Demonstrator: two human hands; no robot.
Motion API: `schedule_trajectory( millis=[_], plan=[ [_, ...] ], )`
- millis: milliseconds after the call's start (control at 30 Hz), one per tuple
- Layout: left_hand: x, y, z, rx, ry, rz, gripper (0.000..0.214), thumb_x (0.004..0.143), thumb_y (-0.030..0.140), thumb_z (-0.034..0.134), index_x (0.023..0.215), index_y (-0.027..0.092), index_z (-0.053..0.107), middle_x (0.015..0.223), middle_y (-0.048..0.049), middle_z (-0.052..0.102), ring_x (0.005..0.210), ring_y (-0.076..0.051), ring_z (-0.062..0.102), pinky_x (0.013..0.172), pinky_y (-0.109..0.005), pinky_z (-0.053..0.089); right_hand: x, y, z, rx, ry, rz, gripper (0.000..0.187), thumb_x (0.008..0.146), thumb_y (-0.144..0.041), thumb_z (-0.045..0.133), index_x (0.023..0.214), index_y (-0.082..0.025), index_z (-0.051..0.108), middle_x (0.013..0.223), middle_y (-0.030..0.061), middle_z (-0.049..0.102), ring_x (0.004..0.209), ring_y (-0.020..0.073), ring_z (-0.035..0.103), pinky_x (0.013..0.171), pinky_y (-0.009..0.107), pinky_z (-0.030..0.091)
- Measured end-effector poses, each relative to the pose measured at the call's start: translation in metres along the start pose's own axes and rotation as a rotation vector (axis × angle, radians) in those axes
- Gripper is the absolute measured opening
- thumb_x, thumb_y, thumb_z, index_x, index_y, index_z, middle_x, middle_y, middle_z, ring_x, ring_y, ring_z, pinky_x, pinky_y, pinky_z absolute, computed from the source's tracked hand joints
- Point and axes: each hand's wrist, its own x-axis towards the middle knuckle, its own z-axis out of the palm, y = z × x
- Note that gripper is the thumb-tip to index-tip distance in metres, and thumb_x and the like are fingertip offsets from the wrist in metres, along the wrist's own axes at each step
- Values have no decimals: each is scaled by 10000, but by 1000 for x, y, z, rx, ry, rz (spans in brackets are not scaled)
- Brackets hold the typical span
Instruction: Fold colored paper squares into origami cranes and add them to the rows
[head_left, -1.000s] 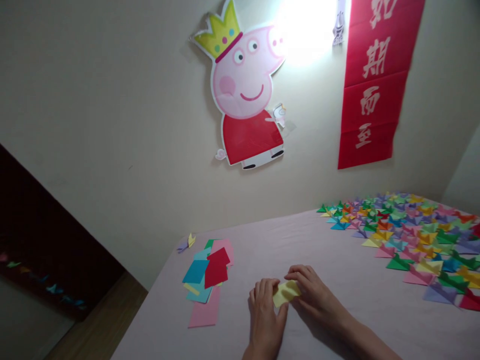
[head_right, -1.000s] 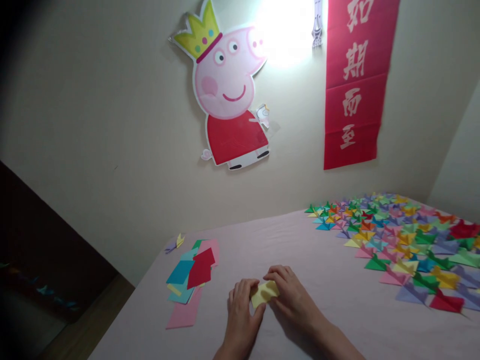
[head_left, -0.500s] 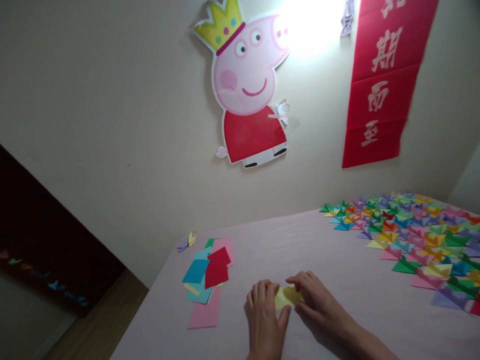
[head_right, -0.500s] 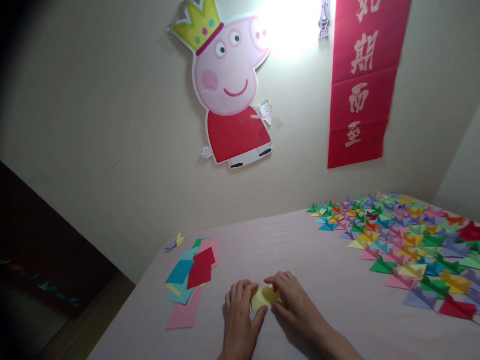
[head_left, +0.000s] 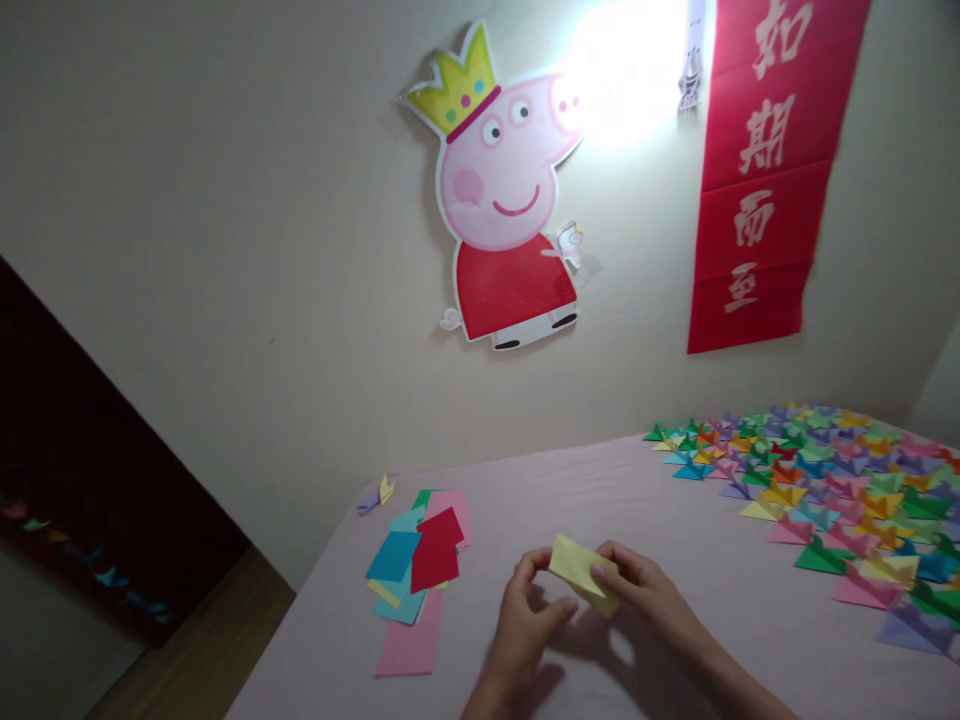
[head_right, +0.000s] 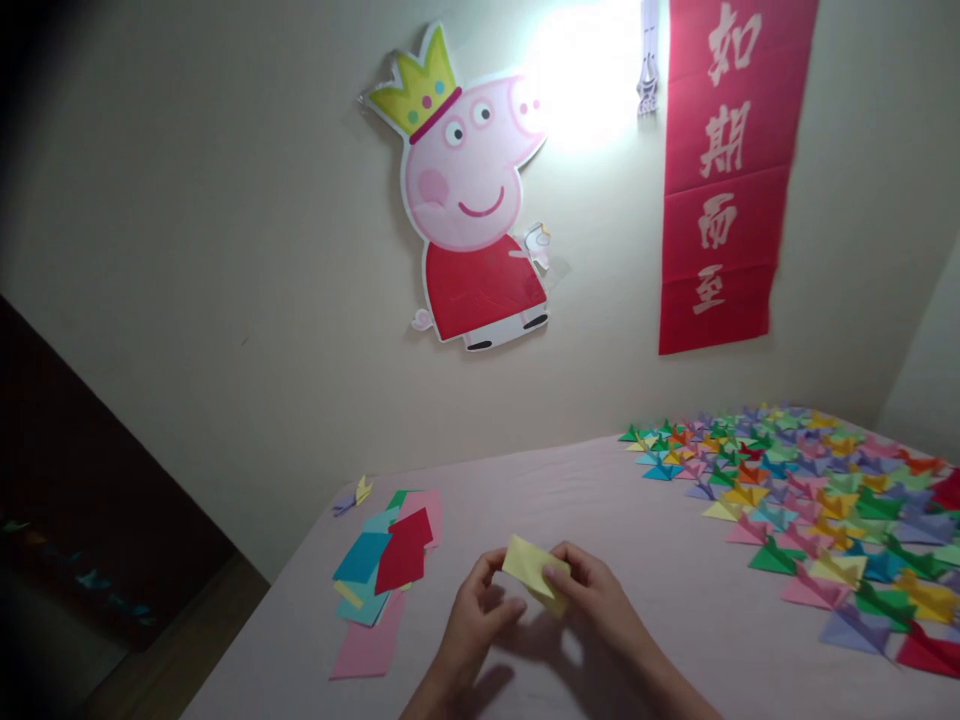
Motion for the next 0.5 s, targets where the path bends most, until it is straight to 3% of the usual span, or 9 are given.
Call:
schedule_trajectory(
  millis=[67, 133, 300, 433, 500],
  plan=[
    [17, 0, -3, -302, -44, 9, 375, 622, 333, 818, 921, 167, 664, 935, -56, 671, 904, -224, 580, 795, -280, 435, 7, -7, -2, 85, 52, -9, 433, 740, -622, 653, 701, -195, 587, 626, -35, 507, 603, 144, 456, 585, 261, 356],
    [32, -3, -1, -400, -36, -9, 345, 669, 429, 795, 800, 158, 626, 802, -40, 647, 760, -180, 574, 716, -259, 434, 14, -8, -2, 113, 94, -36, 446, 729, -628, 678, 678, -194, 594, 624, -36, 504, 609, 142, 456, 592, 259, 364],
    [47, -13, 16, -501, 47, -18, 383, 753, 509, 698, 905, 178, 579, 788, -13, 631, 699, -154, 575, 675, -247, 438, 27, 16, -5, 129, 107, -72, 480, 658, -663, 736, 675, -199, 613, 649, -9, 576, 633, 170, 523, 612, 293, 423],
    [51, -25, 21, -504, 188, 8, 386, 742, 520, 724, 773, 206, 501, 694, 38, 559, 628, -124, 524, 592, -209, 397, 32, 34, -10, 37, 115, -111, 426, 721, -619, 720, 682, -203, 637, 682, 18, 629, 668, 188, 567, 636, 317, 461],
    [53, -31, 20, -501, 212, 6, 410, 737, 527, 739, 759, 212, 478, 683, 44, 550, 622, -121, 519, 582, -206, 394, 33, 38, -12, 32, 135, -119, 384, 731, -586, 728, 784, -213, 654, 744, 35, 665, 717, 208, 607, 653, 322, 491]
  ],
)
